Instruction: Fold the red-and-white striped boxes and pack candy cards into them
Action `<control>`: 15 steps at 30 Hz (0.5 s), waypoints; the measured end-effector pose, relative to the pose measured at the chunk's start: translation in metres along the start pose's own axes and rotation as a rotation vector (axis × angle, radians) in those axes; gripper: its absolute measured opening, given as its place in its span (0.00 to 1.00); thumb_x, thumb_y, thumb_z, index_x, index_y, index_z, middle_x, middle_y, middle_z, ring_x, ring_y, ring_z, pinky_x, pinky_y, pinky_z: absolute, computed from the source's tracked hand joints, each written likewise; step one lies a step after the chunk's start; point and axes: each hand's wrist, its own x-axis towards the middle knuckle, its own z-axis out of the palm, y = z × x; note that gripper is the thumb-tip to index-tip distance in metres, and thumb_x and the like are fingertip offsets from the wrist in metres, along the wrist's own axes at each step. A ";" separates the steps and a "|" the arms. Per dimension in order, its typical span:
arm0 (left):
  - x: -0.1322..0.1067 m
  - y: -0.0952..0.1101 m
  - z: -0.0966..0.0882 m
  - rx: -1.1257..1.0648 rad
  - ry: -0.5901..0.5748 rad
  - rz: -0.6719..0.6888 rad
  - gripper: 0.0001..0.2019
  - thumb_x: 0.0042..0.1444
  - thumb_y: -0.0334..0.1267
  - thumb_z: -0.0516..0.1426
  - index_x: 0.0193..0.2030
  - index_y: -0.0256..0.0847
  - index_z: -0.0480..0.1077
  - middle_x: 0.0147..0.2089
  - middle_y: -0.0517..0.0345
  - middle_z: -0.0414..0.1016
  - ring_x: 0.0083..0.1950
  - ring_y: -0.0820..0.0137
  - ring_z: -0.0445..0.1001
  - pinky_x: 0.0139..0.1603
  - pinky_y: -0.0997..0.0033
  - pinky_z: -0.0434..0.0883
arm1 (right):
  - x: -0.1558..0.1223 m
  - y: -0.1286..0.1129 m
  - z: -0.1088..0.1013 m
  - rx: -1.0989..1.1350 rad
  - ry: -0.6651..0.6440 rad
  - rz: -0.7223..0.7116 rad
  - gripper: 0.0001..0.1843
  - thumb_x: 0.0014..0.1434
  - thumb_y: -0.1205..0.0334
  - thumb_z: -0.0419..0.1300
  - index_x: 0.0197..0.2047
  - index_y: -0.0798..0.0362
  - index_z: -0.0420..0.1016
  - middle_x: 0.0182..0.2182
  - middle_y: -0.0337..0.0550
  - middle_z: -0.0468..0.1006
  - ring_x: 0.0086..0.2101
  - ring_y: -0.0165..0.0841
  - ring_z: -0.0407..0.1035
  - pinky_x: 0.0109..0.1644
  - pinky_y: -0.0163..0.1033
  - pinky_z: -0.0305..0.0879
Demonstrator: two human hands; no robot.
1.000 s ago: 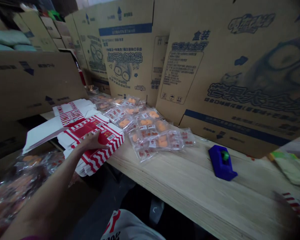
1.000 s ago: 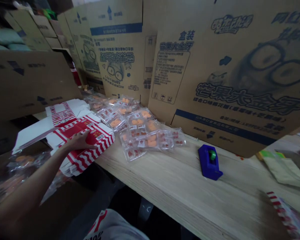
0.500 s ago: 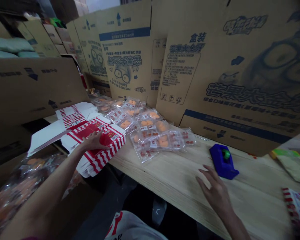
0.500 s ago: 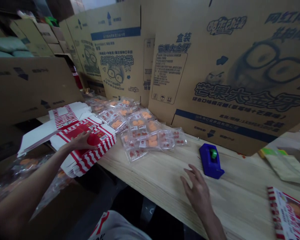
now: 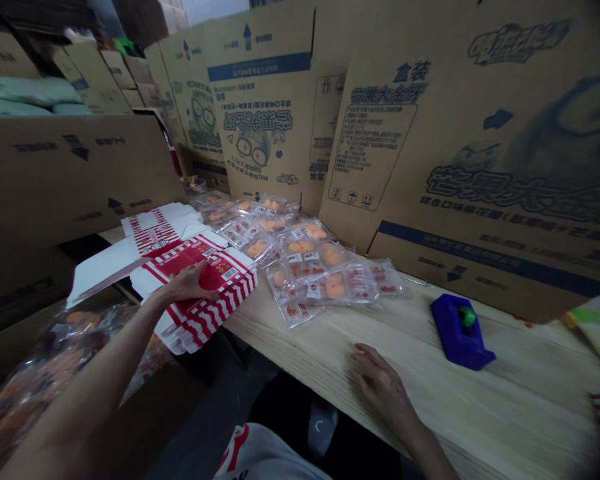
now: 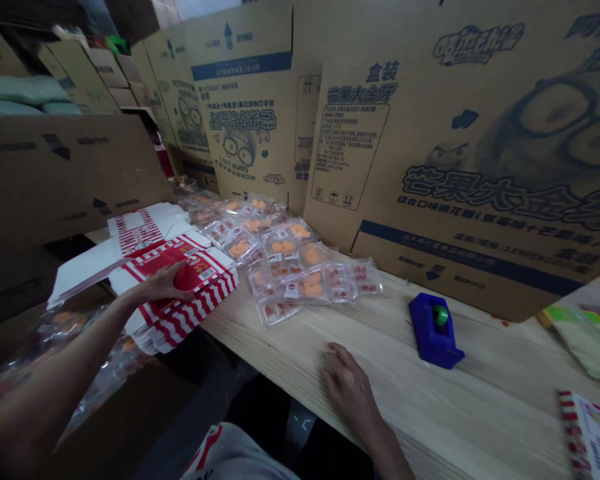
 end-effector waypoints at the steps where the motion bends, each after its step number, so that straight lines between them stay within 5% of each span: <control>1: -0.003 0.001 -0.005 0.031 0.004 0.004 0.57 0.33 0.60 0.65 0.68 0.34 0.50 0.64 0.30 0.62 0.63 0.40 0.63 0.58 0.47 0.62 | 0.000 0.000 0.001 0.022 0.006 0.008 0.14 0.60 0.59 0.55 0.44 0.54 0.78 0.52 0.55 0.75 0.49 0.44 0.73 0.53 0.48 0.73; 4: -0.022 0.015 -0.025 0.129 0.110 0.046 0.56 0.37 0.60 0.63 0.69 0.31 0.46 0.60 0.32 0.67 0.60 0.41 0.65 0.59 0.46 0.60 | 0.006 -0.006 0.004 0.159 0.010 0.054 0.14 0.59 0.57 0.57 0.44 0.53 0.79 0.50 0.55 0.76 0.48 0.44 0.74 0.53 0.50 0.72; 8: -0.069 0.065 -0.039 0.078 0.256 0.173 0.57 0.37 0.58 0.64 0.69 0.33 0.45 0.59 0.36 0.68 0.57 0.43 0.69 0.55 0.52 0.66 | 0.034 -0.043 0.012 0.576 -0.064 0.237 0.16 0.57 0.49 0.61 0.40 0.53 0.79 0.41 0.52 0.80 0.42 0.43 0.76 0.50 0.50 0.73; 12: -0.115 0.135 -0.007 -0.138 0.268 0.378 0.55 0.36 0.52 0.67 0.68 0.38 0.47 0.60 0.42 0.68 0.58 0.45 0.69 0.55 0.55 0.68 | 0.066 -0.096 0.021 1.199 -0.138 0.325 0.36 0.42 0.45 0.72 0.53 0.50 0.71 0.49 0.52 0.78 0.49 0.45 0.73 0.52 0.52 0.71; 15: -0.136 0.180 0.033 -0.333 0.242 0.493 0.54 0.36 0.49 0.68 0.69 0.39 0.47 0.61 0.40 0.68 0.60 0.45 0.68 0.56 0.52 0.68 | 0.073 -0.114 0.019 1.347 -0.085 0.323 0.34 0.40 0.49 0.74 0.50 0.50 0.72 0.49 0.49 0.78 0.50 0.44 0.73 0.54 0.51 0.69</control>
